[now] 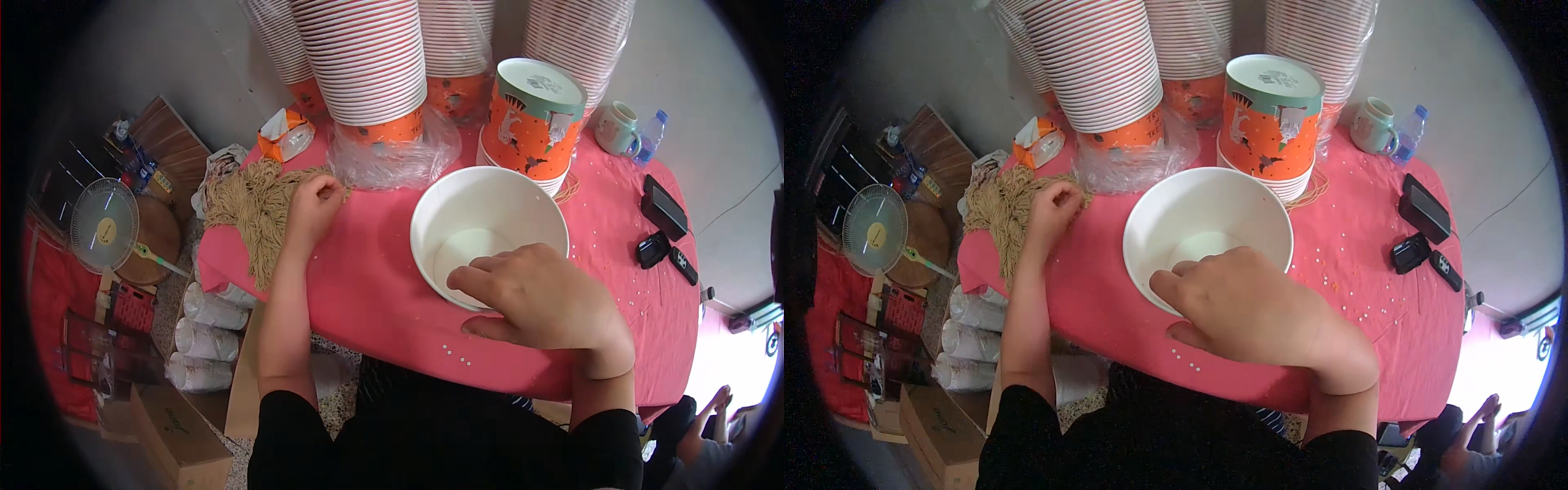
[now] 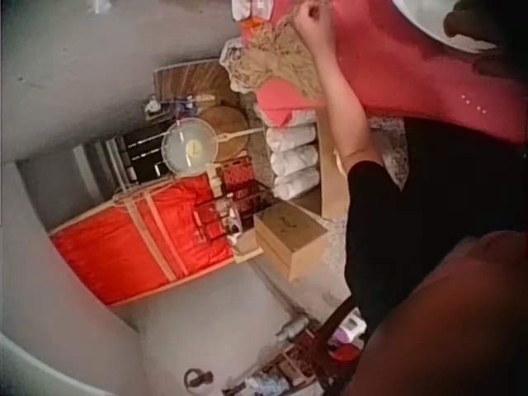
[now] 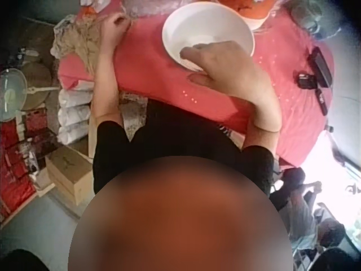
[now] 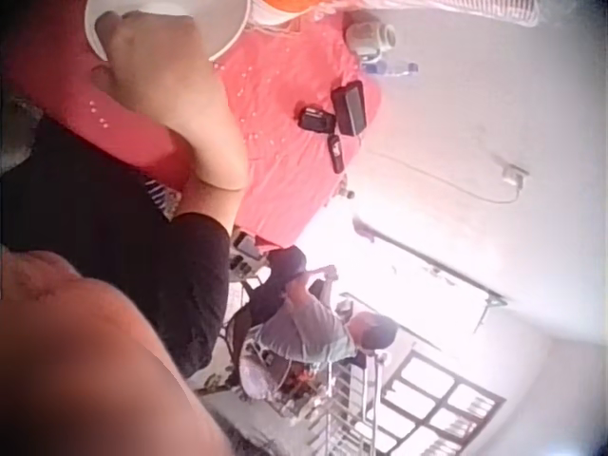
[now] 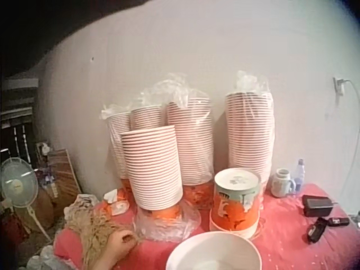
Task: The recorder is placing rubber bands around large paper tubs as part of a packaging process.
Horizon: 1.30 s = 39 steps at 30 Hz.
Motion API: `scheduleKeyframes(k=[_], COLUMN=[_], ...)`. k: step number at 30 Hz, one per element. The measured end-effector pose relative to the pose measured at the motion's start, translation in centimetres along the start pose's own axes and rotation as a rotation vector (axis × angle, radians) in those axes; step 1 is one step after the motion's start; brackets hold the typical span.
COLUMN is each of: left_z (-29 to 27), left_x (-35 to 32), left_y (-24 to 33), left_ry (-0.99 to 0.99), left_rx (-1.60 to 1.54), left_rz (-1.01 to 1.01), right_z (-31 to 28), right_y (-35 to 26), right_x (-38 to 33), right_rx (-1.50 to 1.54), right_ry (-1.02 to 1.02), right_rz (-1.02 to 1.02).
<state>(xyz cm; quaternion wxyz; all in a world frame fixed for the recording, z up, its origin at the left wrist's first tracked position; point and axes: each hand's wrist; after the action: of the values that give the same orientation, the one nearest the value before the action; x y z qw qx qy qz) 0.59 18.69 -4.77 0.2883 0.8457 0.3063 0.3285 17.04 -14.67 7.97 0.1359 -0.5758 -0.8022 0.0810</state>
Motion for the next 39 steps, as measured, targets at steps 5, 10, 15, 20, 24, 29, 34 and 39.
scheduleKeyframes(k=[5,10,15,20,24,29,34,39], left_z=[0.2,0.8,2.7,2.7,2.7,2.8,3.2,3.2], left_x=[-6.0,-13.0,-14.0,-14.1,-13.7,-13.6,-13.6,-13.4], left_y=[9.4,14.6,13.9,14.2,14.9,14.5,14.7,14.7], left_ry=[0.236,0.186,0.187,0.189,0.141,0.106,0.141,0.143], left_rx=[0.048,-0.235,-0.179,-0.187,-0.220,-0.210,-0.258,-0.259], left_rz=[0.497,0.646,0.541,0.409,0.363,0.370,0.332,0.319], right_z=[-1.9,-1.6,-1.5,-0.8,-0.8,0.1,0.2,0.5], right_y=[1.5,1.8,1.3,1.4,0.9,1.2,1.3,1.5], right_x=[-0.8,-0.3,0.1,0.9,1.4,1.5,1.9,3.0], right_rx=[0.121,0.133,0.208,0.169,0.182,0.159,0.148,0.075], right_ry=[0.100,0.147,0.086,0.108,0.078,0.118,0.139,0.110], right_rz=[0.014,0.016,-0.009,-0.019,0.025,-0.008,0.015,-0.031])
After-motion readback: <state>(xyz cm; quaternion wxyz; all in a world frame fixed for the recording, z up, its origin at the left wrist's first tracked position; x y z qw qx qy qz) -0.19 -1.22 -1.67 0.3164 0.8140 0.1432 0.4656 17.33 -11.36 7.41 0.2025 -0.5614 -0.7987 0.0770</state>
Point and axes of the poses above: each hand's wrist, its own x-axis towards the middle knuckle, its own z-axis out of the palm, y = z × x, and after that the axes turned 5 degrees about -z, right-handed
